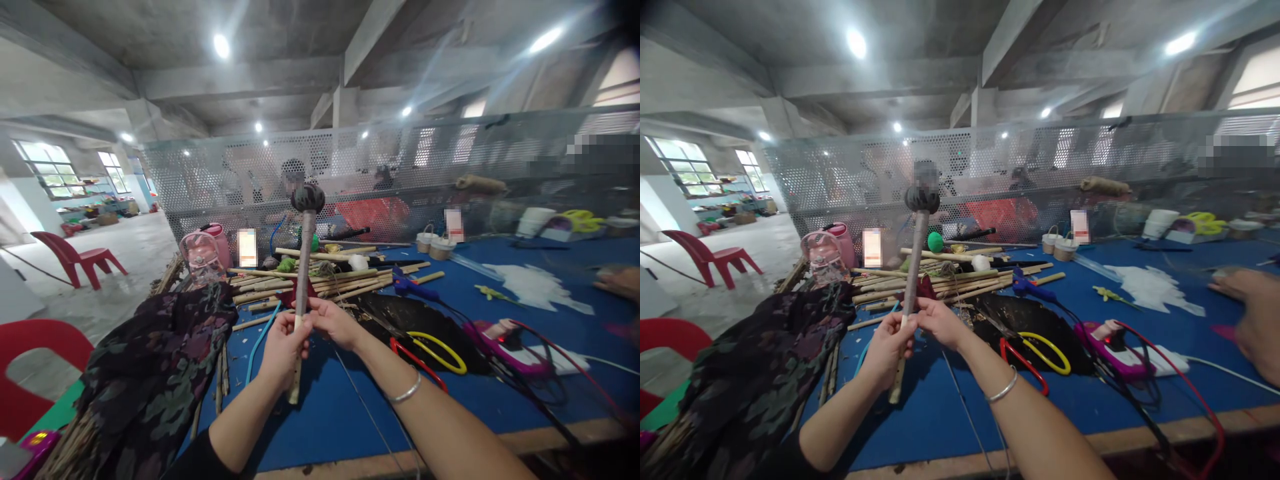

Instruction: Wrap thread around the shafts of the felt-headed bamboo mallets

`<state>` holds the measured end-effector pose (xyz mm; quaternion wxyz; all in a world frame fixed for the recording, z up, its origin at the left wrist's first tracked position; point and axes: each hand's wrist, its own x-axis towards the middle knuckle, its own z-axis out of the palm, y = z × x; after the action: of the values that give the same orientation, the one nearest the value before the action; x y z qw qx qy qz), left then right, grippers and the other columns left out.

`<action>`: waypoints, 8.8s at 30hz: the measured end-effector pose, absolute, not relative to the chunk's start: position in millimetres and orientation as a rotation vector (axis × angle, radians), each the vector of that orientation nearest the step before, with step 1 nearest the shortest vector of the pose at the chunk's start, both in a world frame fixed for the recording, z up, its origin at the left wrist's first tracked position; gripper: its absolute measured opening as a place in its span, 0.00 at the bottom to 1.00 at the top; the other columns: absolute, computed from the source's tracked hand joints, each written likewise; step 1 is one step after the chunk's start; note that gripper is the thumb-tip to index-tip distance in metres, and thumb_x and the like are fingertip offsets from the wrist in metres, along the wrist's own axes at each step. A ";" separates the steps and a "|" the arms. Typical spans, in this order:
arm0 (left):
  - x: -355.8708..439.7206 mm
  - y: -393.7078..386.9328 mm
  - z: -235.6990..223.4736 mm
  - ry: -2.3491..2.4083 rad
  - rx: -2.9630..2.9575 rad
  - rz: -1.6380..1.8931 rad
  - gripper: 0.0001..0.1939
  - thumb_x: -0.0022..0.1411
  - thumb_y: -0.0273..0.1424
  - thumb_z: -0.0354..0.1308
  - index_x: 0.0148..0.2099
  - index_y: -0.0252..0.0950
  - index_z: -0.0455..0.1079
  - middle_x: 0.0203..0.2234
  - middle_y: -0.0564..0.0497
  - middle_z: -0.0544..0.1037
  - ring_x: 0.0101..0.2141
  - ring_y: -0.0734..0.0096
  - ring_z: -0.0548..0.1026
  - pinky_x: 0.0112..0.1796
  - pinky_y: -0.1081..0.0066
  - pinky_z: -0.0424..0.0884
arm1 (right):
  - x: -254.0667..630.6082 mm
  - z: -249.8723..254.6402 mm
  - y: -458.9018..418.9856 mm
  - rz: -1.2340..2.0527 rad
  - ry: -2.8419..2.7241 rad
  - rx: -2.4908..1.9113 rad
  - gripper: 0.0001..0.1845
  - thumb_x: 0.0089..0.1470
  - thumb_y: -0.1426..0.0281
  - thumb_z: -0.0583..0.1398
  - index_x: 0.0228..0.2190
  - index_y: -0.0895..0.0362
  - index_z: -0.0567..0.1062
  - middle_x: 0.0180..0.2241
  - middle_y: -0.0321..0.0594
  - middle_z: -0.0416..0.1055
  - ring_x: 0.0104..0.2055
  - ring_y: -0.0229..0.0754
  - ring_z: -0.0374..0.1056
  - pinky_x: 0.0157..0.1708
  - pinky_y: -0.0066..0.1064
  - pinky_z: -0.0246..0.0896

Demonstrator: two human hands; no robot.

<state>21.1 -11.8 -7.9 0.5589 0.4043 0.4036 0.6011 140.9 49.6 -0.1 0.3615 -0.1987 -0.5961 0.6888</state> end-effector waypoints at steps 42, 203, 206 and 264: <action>13.1 -9.7 -12.1 1.362 1.317 1.558 0.14 0.51 0.36 0.60 0.38 0.34 0.69 0.25 0.53 0.73 0.16 0.82 0.61 0.18 0.78 0.58 | 143.0 -1.7 52.0 1.683 -1.427 -0.825 0.16 0.40 0.59 0.65 0.24 0.59 0.69 0.09 0.23 0.50 0.10 0.26 0.40 0.09 0.23 0.30; 20.9 -2.0 -16.7 0.963 1.276 1.403 0.16 0.56 0.43 0.56 0.39 0.37 0.59 0.15 0.63 0.63 0.10 0.84 0.55 0.10 0.82 0.51 | 149.0 2.4 55.7 1.518 -1.567 -0.498 0.16 0.45 0.63 0.63 0.35 0.60 0.73 0.26 0.36 0.71 0.26 0.34 0.64 0.28 0.26 0.59; 20.2 -0.8 -17.3 0.985 1.317 1.385 0.17 0.57 0.44 0.54 0.40 0.36 0.61 0.21 0.57 0.69 0.13 0.83 0.60 0.10 0.82 0.53 | 153.8 3.3 56.2 1.432 -1.652 -0.521 0.15 0.48 0.63 0.61 0.35 0.60 0.74 0.28 0.37 0.72 0.28 0.36 0.65 0.31 0.28 0.60; 25.5 -2.3 -18.8 1.197 1.348 1.448 0.18 0.54 0.43 0.56 0.41 0.36 0.61 0.27 0.55 0.70 0.15 0.82 0.65 0.14 0.79 0.61 | 146.7 -5.1 58.8 1.494 -1.539 -0.605 0.17 0.40 0.64 0.66 0.31 0.62 0.71 0.23 0.34 0.70 0.22 0.32 0.63 0.23 0.24 0.55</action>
<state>25.5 -2.3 -18.8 0.4029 0.5335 0.4736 0.5733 146.7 58.8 -5.1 0.4410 -0.2439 -0.6198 0.6016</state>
